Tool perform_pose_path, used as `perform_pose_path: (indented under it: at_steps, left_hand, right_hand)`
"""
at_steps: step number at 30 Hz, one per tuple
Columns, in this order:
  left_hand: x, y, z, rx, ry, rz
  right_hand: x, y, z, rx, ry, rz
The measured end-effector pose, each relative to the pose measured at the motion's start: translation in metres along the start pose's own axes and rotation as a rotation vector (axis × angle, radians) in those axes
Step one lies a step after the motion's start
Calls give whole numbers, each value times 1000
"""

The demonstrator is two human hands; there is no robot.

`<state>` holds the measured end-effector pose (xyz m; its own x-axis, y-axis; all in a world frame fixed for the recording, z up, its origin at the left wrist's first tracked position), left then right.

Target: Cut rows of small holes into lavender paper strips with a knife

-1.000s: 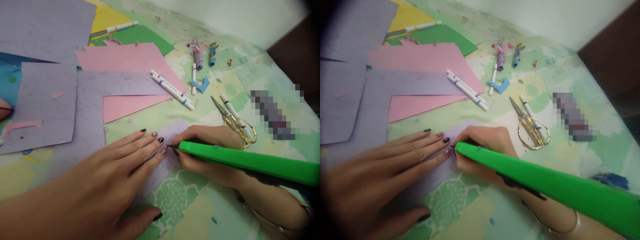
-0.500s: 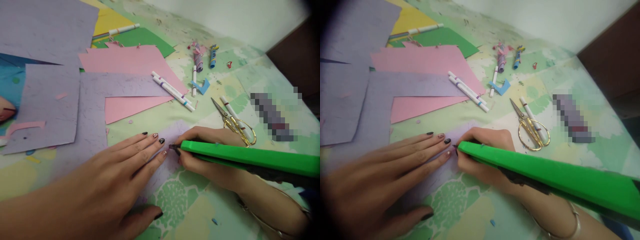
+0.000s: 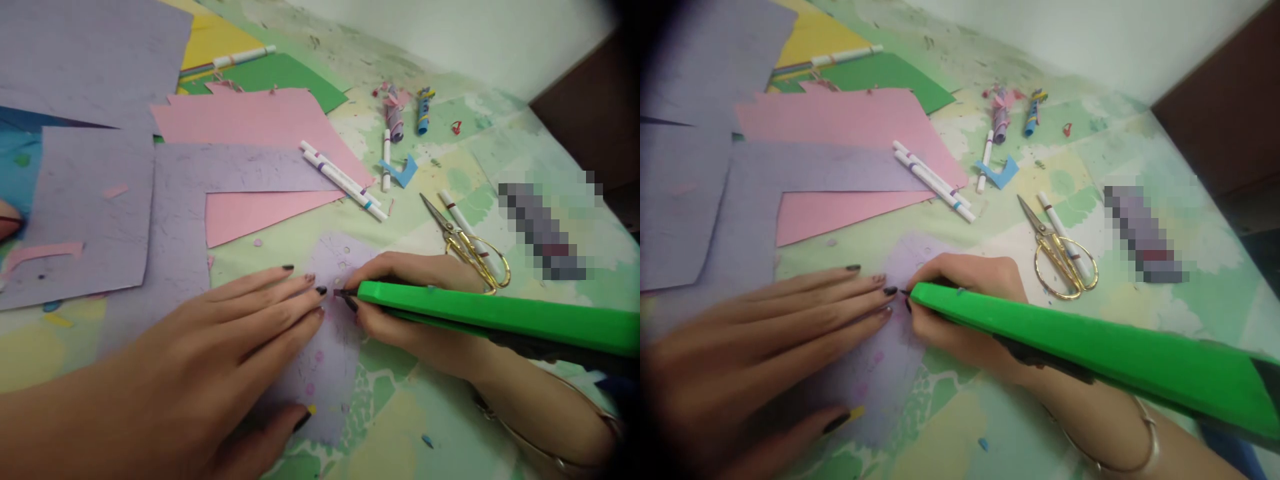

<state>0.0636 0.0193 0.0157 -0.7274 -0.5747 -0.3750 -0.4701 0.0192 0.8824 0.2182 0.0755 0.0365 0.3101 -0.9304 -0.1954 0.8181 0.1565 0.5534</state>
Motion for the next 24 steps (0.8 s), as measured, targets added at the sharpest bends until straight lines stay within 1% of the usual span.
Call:
perform_pose_path:
  at_steps: [3, 8, 12, 16, 18, 21, 24]
  left_hand:
    - [-5, -1, -4, -102, -53, 41]
    - [-3, -4, -4, -160, -101, 99]
    - [-2, -5, -4, -208, -141, 99]
    - [-2, -7, -3, -223, -132, 112]
    - [-3, -8, -4, -217, -131, 114]
    - [-3, -5, -6, -201, -135, 84]
    - [-4, -5, -4, -185, -107, 94]
  right_hand:
    - [-1, 1, 6, 55, 31, -23]
    - [0, 3, 12, 124, 66, -65]
    - [1, 4, 12, 145, 78, -68]
    - [0, 3, 12, 151, 93, -74]
    - [0, 2, 12, 138, 86, -73]
    - [1, 1, 8, 79, 45, -62]
    - [5, 7, -1, 2, -18, -103]
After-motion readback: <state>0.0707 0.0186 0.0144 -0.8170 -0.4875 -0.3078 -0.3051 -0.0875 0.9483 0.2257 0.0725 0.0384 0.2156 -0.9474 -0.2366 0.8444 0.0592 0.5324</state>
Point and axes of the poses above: each hand's wrist, its own x-axis away from the middle knuckle, its own y-axis out of the back of the hand, z = x × y, the point moved 8 cm from there along -x, towards the middle knuckle, and after that the axes turned 8 degrees about -x, right-handed, at the moved point
